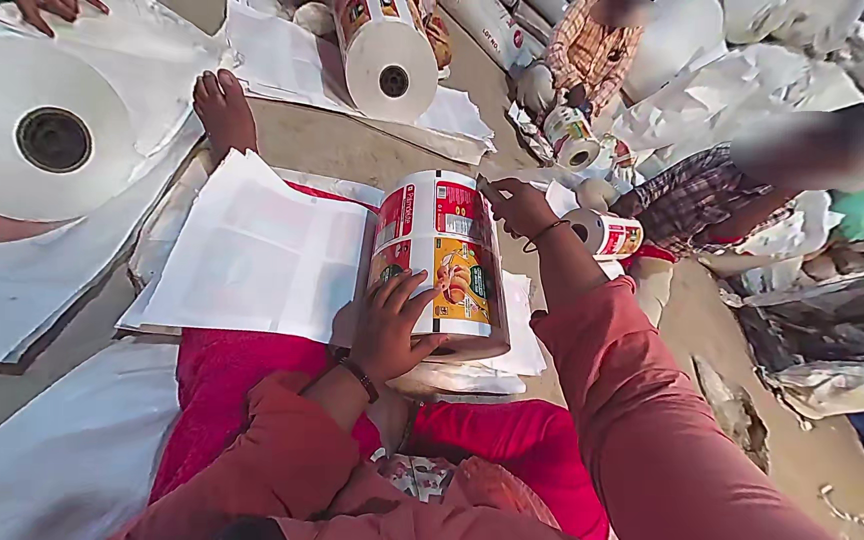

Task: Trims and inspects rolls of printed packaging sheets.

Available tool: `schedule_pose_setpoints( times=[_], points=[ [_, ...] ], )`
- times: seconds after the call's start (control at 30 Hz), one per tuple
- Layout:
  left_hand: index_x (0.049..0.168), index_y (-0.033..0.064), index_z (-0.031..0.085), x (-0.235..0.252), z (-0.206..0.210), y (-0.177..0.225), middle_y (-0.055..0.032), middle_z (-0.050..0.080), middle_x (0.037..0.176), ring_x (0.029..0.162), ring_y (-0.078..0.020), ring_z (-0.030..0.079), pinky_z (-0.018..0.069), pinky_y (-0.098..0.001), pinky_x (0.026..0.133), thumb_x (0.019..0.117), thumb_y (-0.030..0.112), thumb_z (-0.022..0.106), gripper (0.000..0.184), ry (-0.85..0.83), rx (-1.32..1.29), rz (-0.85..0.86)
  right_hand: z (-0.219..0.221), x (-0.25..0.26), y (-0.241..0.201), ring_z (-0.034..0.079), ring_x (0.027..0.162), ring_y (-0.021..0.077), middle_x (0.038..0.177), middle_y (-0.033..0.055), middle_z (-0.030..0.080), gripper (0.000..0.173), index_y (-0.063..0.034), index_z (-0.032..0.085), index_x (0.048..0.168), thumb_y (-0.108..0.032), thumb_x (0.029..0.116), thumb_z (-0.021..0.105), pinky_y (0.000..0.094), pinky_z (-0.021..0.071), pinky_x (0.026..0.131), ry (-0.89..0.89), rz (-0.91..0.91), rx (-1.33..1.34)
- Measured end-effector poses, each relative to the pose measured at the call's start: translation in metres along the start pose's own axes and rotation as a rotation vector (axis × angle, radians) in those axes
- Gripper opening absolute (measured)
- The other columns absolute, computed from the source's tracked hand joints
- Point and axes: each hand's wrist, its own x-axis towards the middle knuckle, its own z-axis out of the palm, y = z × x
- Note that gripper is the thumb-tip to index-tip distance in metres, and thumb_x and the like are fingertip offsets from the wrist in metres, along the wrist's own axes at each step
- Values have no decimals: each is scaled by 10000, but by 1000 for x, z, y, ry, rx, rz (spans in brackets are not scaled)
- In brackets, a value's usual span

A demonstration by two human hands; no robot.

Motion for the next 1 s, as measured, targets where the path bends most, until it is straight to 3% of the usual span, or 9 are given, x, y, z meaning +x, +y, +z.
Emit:
schedule_pose_setpoints(
  times=[0.2,0.3,0.47,0.6,0.8,1.0],
  points=[
    [1448,220,590,0,-3,2,-55,443,1608,1521,-319,340,263,-612,1209,954,707,454,707,-28,12,-12,6,-13,-4,674,715,262,1078,177,701,511,-150,493,1501,-126,998,584,445,574,648,5,-6,-39],
    [1428,178,608,2,-5,4,-96,465,1587,1495,-349,378,306,-610,1183,954,687,461,711,-17,-2,1,4,-22,-3,653,673,240,1037,165,699,506,-157,504,1497,-130,1000,595,418,561,610,-7,-6,-53],
    [1418,175,610,3,-7,7,-91,452,1592,1510,-345,346,261,-596,1213,935,667,509,697,-37,-14,-8,7,-42,3,648,652,229,1048,161,696,512,-181,490,1509,-133,1007,579,407,560,578,-30,-8,-66],
    [1420,187,611,2,-12,9,-79,466,1584,1498,-330,374,297,-594,1202,933,665,546,686,-38,23,-15,12,-65,6,664,713,285,1097,190,688,513,-186,465,1528,-157,1026,568,473,568,630,-62,-11,-27],
    [1448,165,586,2,-14,10,-90,441,1600,1497,-330,371,288,-576,1212,931,568,634,657,-55,28,-20,20,-108,8,658,685,272,1051,180,695,495,-179,460,1530,-171,1046,566,460,562,624,-64,3,25],
    [1475,165,555,1,-12,10,-95,429,1613,1520,-355,334,272,-606,1211,958,598,572,675,-63,-4,-20,37,-162,13,644,644,219,1032,137,695,534,-210,432,1553,-165,1035,554,416,561,581,-83,23,-18]
  ],
)
